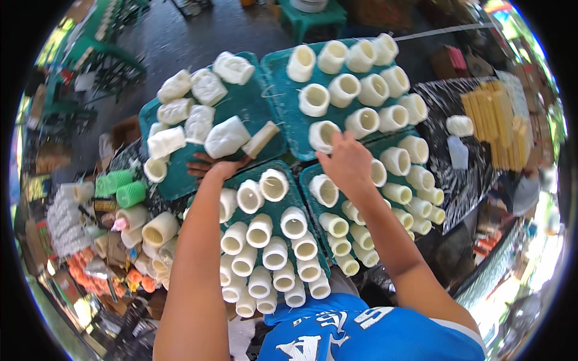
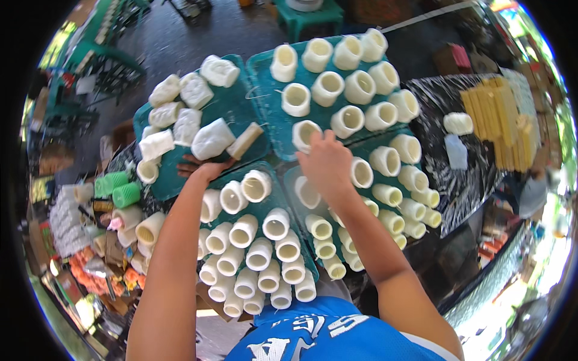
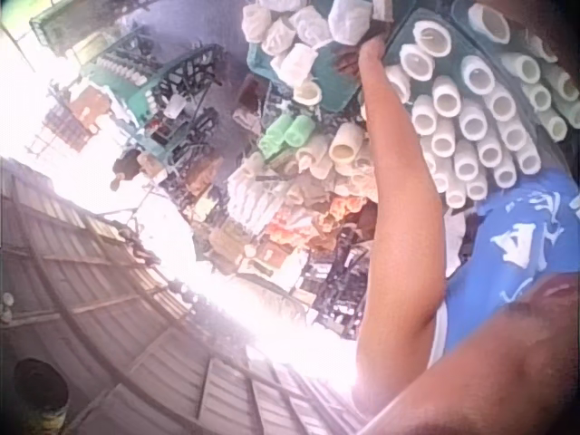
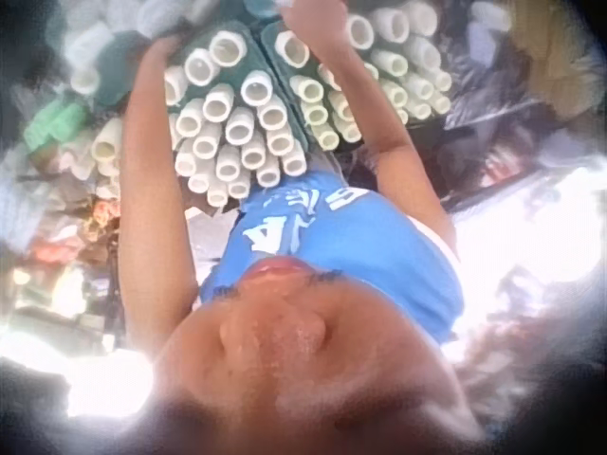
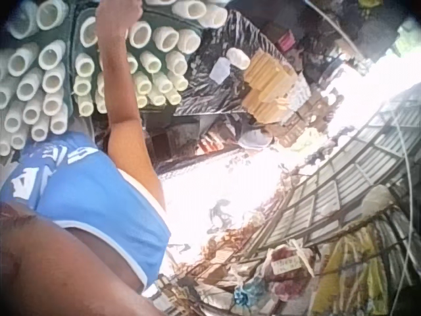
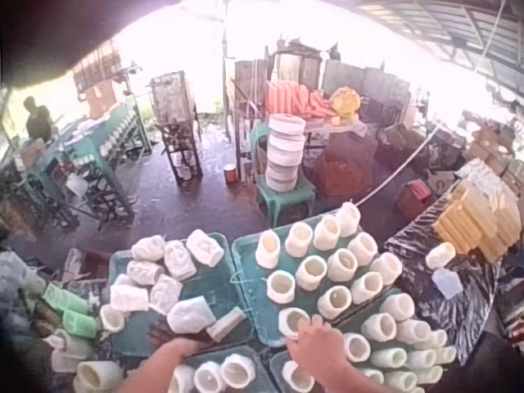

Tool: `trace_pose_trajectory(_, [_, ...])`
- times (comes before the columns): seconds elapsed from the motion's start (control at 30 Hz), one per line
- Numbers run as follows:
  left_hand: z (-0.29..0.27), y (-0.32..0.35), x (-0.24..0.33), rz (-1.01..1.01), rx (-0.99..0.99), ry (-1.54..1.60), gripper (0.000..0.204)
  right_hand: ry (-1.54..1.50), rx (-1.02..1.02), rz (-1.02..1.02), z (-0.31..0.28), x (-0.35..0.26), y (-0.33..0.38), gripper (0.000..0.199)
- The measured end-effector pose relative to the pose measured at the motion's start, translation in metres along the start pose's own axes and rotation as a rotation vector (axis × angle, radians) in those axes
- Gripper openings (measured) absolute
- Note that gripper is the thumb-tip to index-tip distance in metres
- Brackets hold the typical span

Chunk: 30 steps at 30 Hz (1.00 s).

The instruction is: The person inserts wicks into white cylindrical candle molds and arranges them on green trays. The person handles the molds one at a time, placing them in rows on the trays.

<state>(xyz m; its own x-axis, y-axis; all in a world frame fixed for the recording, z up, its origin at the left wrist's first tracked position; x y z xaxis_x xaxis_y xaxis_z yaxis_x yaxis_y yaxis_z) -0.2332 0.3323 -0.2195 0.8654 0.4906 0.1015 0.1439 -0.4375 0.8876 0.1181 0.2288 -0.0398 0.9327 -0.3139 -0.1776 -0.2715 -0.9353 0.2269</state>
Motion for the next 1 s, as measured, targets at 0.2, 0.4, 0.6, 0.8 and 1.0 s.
trace_pose_trajectory(0.2, [0.004, 0.025, 0.009, -0.070, -0.026, 0.093, 0.179, -0.108, 0.194, -0.181, -0.056, -0.037, -0.005, 0.038])
trace_pose_trajectory(0.4, [0.008, 0.011, 0.013, 0.024, 0.136, 0.029, 0.155, -0.261, -0.090, -0.392, 0.022, -0.136, -0.078, 0.055])
trace_pose_trajectory(0.6, [0.008, 0.001, 0.021, -0.052, 0.075, 0.035, 0.173, -0.188, -0.382, -0.256, 0.115, -0.192, -0.134, 0.081])
trace_pose_trajectory(0.8, [0.010, -0.006, 0.012, -0.157, 0.041, 0.072, 0.188, -0.300, 0.000, -0.523, 0.074, -0.184, -0.125, 0.054])
trace_pose_trajectory(1.0, [0.009, 0.007, 0.006, -0.172, 0.174, 0.109, 0.183, -0.408, -0.076, -0.685, -0.014, -0.142, -0.062, 0.024])
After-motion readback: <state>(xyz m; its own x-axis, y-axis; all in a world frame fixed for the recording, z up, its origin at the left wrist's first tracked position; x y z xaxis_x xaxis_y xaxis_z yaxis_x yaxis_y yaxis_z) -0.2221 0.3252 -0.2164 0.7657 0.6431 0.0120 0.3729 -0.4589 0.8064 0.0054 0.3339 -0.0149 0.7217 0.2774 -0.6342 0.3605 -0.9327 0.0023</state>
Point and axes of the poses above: each hand's wrist, its own y-axis away from the middle knuckle, its own z-axis out of the palm, x = y × z, the point moved 5 cm from there along -y, towards the middle knuckle, and after that the axes turned 4 degrees about y, right-handed, at the moved point
